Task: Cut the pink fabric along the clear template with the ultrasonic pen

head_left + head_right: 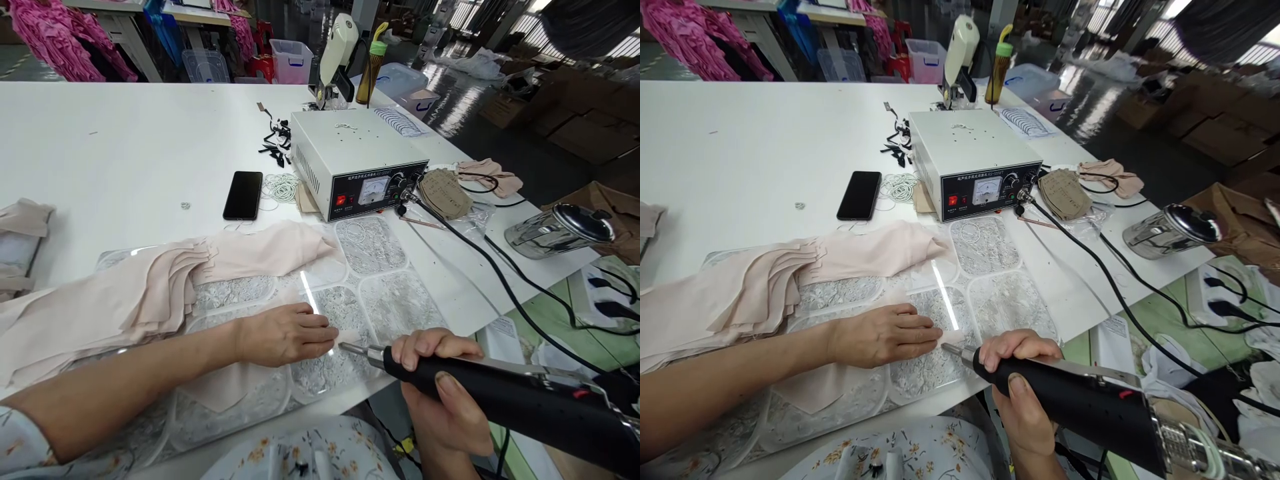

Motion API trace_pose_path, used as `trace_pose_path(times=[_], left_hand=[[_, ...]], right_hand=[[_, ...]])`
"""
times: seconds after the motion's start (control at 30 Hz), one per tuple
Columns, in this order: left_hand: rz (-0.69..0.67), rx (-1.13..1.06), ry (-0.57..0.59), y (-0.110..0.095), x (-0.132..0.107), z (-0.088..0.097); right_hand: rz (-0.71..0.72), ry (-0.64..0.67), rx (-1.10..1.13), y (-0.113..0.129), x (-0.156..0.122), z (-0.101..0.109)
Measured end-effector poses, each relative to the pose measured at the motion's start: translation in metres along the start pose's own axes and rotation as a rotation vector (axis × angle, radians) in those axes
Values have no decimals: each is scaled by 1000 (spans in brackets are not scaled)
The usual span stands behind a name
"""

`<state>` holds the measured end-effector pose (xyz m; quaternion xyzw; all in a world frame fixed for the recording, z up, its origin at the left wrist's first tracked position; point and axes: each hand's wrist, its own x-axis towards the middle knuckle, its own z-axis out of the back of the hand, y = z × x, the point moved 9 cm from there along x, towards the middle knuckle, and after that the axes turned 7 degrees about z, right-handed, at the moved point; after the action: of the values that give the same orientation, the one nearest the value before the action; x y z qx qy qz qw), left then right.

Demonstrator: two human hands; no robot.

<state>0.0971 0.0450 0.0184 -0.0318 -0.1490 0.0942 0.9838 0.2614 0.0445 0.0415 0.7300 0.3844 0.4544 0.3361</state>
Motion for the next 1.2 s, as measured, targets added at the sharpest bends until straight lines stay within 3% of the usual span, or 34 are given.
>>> trace_pose_path(times=[0.57,1.2], left_hand=[[8,-22,-4,0,-1,0],[44,-46,31,2,-4,-6]], right_hand=[[1,-37,12,-3,3,10],[1,-5,2,-1,0,4]])
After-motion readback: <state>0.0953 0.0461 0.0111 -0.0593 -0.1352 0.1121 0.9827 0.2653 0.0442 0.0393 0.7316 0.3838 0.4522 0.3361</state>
